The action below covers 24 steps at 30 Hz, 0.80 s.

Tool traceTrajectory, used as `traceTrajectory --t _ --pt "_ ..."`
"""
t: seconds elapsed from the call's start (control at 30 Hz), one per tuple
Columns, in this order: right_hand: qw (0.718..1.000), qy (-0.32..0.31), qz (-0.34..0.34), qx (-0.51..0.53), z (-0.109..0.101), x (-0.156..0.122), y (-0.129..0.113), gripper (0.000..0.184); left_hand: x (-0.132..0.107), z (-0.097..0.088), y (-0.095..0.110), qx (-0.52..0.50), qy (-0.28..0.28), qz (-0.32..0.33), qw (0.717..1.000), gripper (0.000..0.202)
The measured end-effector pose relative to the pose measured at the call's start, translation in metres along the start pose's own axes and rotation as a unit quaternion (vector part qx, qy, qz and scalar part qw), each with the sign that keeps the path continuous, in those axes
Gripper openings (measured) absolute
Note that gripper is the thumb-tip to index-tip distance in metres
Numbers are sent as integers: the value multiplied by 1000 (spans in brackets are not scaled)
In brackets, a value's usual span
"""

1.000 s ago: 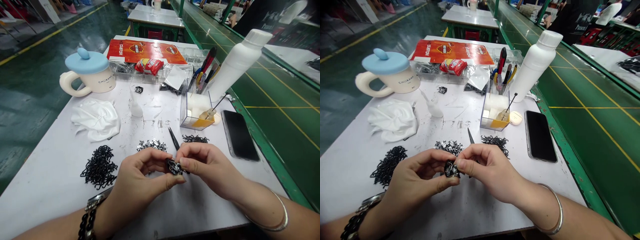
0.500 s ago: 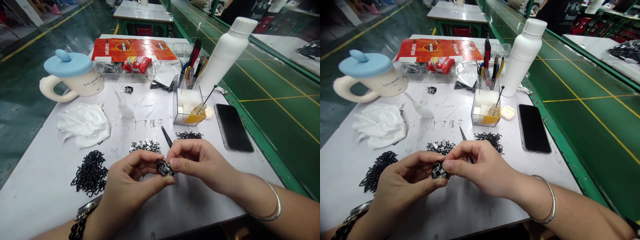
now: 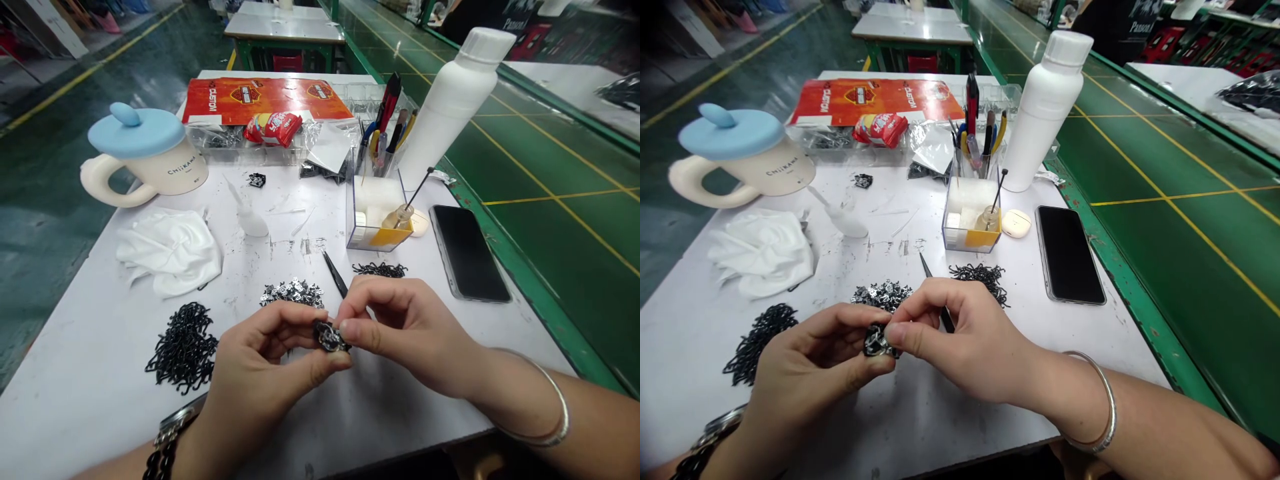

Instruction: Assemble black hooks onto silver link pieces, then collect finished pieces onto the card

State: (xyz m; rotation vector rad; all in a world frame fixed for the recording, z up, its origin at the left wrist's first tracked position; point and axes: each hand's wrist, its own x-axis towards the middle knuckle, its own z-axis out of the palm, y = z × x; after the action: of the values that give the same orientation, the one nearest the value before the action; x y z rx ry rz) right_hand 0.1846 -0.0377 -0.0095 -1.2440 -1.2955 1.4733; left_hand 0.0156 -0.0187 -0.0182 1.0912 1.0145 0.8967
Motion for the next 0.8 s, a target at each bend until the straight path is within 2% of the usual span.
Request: traceTrajectory --t 0.17,0.4,0.7,0.8 --pt "999 13 -17 -27 1 0 -1 10 3 -6 0 60 -44 16 997 31" --pt "1000 0 6 -15 -1 2 0 13 3 -9 -2 79 -50 45 995 30" --pt "1000 12 24 5 4 3 2 14 0 -11 -4 121 -27 78 989 28" --pt "1000 16 12 -9 3 3 2 13 0 -11 -5 125 -18 79 989 27"
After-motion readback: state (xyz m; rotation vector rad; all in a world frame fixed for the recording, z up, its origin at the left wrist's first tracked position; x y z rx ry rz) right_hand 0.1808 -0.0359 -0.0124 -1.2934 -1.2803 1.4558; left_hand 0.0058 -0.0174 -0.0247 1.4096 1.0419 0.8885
